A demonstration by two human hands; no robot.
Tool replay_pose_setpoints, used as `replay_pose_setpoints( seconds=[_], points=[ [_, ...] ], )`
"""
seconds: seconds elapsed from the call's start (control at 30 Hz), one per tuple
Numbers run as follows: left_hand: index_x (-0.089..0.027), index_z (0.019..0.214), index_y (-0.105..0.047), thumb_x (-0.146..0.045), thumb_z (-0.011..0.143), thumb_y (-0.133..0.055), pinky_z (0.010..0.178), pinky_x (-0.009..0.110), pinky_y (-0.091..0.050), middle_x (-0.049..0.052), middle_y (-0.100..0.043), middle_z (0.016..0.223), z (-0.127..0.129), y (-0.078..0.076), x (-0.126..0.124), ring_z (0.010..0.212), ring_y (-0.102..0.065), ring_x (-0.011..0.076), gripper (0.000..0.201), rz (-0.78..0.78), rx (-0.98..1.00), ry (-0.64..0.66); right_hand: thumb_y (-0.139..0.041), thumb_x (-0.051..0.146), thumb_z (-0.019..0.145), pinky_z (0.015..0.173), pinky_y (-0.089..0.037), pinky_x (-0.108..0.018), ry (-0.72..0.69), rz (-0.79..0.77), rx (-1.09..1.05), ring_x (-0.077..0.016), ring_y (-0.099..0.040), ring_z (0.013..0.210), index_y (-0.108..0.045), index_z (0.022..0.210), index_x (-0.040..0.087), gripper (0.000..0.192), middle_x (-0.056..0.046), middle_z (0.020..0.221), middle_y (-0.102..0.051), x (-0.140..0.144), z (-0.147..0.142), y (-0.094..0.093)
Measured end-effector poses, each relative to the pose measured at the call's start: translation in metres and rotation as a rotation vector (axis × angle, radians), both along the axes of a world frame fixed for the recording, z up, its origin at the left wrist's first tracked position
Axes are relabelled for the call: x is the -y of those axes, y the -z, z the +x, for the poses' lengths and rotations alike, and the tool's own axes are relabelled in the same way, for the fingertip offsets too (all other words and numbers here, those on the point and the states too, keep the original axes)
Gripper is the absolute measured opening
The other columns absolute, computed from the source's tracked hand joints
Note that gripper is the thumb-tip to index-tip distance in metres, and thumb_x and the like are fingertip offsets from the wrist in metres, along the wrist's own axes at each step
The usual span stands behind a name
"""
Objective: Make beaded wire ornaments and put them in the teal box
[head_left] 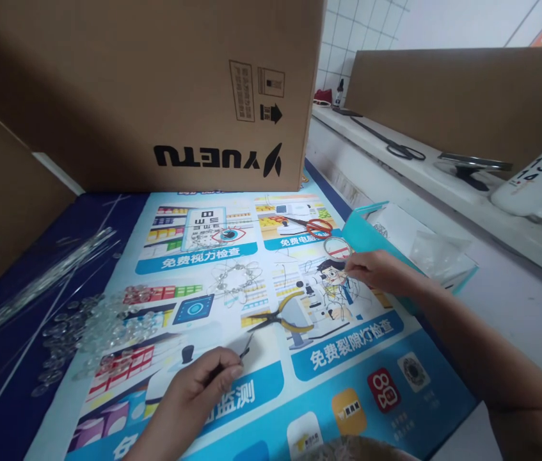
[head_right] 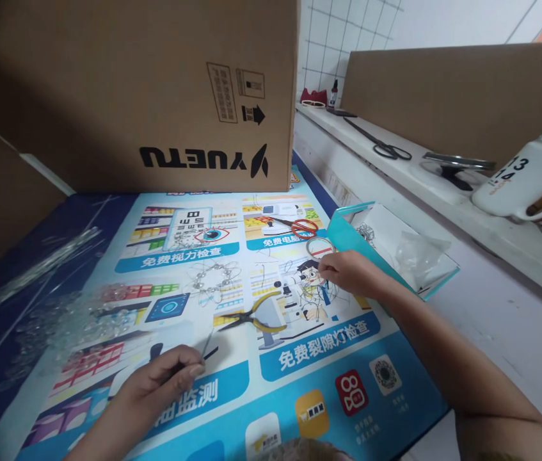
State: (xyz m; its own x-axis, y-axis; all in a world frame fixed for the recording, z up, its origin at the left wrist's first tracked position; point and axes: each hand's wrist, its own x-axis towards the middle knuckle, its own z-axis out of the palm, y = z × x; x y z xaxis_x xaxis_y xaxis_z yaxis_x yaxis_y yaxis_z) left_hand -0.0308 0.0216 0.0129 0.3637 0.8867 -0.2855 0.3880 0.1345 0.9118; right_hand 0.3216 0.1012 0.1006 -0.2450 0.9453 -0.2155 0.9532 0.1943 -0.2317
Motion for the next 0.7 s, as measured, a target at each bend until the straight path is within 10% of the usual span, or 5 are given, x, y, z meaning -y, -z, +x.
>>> replay_pose_setpoints(
  seconds=[0.27,0.7],
  points=[
    [-0.018,0.078,-0.054,-0.037,0.079,-0.054,0.053,0.019,-0.032,-0.004,-0.046,0.062,0.001,0.002,0.003,0.057,-0.038,0.0097,0.019,-0.027,0.173,-0.212,-0.059,0.028,0.074,0.056,-0.038,-0.02,0.111,-0.362,-1.132,-0.0067,-0.048,0.059,-0.057,0.079,0.014,0.014,0.002,0.066,-0.055,0.025,-0.085,0.033],
    [-0.014,0.078,-0.051,-0.033,0.083,-0.048,0.061,0.026,-0.041,0.005,-0.061,0.077,0.014,-0.008,0.007,0.065,-0.051,0.0124,0.02,-0.153,0.439,-0.121,-0.062,0.028,0.073,0.056,-0.043,-0.022,-0.007,-0.514,-1.243,-0.0083,-0.054,0.059,-0.055,0.078,0.014,0.016,0.001,0.065,-0.058,0.046,-0.152,0.061]
  ],
)
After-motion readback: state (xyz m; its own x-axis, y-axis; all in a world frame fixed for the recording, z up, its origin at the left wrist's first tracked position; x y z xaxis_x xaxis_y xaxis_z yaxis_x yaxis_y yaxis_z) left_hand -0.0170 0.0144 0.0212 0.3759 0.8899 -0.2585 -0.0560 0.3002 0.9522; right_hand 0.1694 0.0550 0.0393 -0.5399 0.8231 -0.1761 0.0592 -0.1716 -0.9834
